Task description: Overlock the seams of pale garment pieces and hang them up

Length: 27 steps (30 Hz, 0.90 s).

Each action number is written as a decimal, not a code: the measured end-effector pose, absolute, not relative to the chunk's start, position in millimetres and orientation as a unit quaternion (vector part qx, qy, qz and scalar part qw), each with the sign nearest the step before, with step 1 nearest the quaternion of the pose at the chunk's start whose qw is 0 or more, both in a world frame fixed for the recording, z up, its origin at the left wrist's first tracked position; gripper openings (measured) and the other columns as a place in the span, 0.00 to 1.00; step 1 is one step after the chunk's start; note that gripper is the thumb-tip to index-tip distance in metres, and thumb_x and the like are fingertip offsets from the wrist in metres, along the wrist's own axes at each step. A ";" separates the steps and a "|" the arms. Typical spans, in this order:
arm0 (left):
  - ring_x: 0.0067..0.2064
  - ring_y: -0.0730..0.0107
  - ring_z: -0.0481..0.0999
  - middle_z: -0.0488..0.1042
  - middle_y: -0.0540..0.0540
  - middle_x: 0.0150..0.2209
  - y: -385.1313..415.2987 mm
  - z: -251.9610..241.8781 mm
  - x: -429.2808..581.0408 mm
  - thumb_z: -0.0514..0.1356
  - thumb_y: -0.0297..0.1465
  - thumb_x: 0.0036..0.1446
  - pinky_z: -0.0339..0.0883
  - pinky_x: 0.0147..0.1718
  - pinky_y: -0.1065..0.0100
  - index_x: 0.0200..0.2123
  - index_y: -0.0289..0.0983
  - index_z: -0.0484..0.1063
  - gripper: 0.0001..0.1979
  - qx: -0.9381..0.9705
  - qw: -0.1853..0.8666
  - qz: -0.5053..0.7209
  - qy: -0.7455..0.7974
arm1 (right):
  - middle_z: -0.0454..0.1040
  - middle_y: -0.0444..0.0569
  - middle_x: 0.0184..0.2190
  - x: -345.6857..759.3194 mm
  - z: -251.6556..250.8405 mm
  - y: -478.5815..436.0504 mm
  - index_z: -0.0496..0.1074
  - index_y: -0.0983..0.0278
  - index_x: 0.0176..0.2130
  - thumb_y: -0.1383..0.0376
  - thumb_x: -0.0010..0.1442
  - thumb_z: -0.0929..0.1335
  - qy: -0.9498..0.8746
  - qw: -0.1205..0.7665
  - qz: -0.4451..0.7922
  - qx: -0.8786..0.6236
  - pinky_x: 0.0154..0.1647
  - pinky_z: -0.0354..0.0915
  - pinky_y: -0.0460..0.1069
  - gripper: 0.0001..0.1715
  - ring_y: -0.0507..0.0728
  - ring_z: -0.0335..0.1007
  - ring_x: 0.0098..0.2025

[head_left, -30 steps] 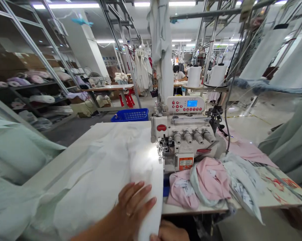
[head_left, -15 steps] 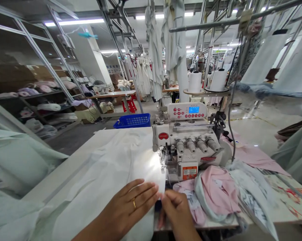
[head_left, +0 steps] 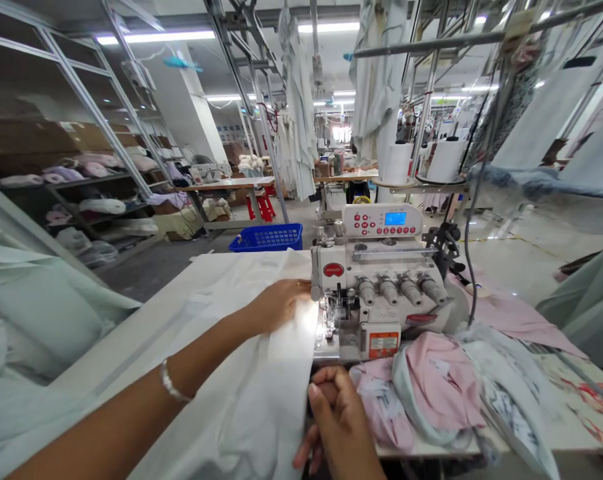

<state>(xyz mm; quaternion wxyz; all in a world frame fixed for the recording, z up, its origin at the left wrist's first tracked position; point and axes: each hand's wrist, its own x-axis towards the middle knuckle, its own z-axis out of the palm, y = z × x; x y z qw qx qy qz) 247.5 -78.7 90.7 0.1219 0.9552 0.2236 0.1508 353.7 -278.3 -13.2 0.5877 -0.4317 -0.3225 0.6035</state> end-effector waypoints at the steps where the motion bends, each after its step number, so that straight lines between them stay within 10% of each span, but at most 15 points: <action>1: 0.58 0.67 0.75 0.77 0.49 0.55 -79.5 88.4 247.9 0.46 0.14 0.48 0.68 0.59 0.63 0.50 0.42 0.79 0.34 0.953 0.112 0.156 0.233 | 0.74 0.40 0.29 353.8 -12.5 -279.9 0.60 0.60 0.44 0.36 0.61 0.66 -0.326 0.583 0.606 -0.431 0.08 0.54 0.37 0.33 0.48 0.70 0.12; 7: 0.60 0.67 0.74 0.75 0.47 0.57 -169.7 68.9 213.7 0.45 0.15 0.52 0.69 0.59 0.61 0.56 0.41 0.74 0.33 0.948 0.041 0.201 0.241 | 0.75 0.47 0.33 373.8 0.3 -275.1 0.67 0.65 0.40 0.37 0.65 0.61 -0.392 0.539 0.589 -0.457 0.08 0.46 0.37 0.34 0.45 0.67 0.12; 12: 0.62 0.61 0.70 0.70 0.41 0.62 -235.8 118.0 200.8 0.56 0.31 0.64 0.70 0.56 0.64 0.62 0.38 0.65 0.23 0.957 0.007 0.202 0.209 | 0.60 0.39 0.21 389.3 63.7 -284.5 0.56 0.61 0.23 0.58 0.65 0.62 -0.604 0.515 0.413 -0.447 0.22 0.52 0.44 0.21 0.49 0.57 0.22; 16: 0.36 0.73 0.78 0.79 0.52 0.35 -236.6 208.2 225.3 0.50 0.39 0.70 0.70 0.35 0.75 0.40 0.40 0.75 0.15 0.967 0.141 0.105 0.183 | 0.66 0.42 0.28 397.1 131.5 -311.2 0.66 0.61 0.33 0.65 0.68 0.61 -0.695 0.568 0.236 -0.373 0.31 0.58 0.48 0.11 0.53 0.64 0.29; 21: 0.42 0.72 0.76 0.76 0.51 0.37 -225.7 291.7 249.1 0.45 0.44 0.68 0.64 0.43 0.70 0.35 0.33 0.76 0.27 0.886 -0.167 0.322 0.289 | 0.75 0.48 0.50 376.7 141.8 -333.1 0.61 0.54 0.58 0.45 0.69 0.63 -0.521 0.650 0.475 -0.284 0.49 0.71 0.49 0.25 0.59 0.73 0.51; 27: 0.51 0.72 0.73 0.73 0.54 0.48 -200.9 334.6 213.5 0.38 0.51 0.63 0.60 0.48 0.70 0.42 0.21 0.75 0.40 0.785 -0.258 0.392 0.404 | 0.80 0.54 0.46 336.3 44.8 -354.8 0.75 0.64 0.51 0.58 0.55 0.76 -0.455 0.565 0.564 -0.395 0.48 0.72 0.56 0.26 0.67 0.77 0.48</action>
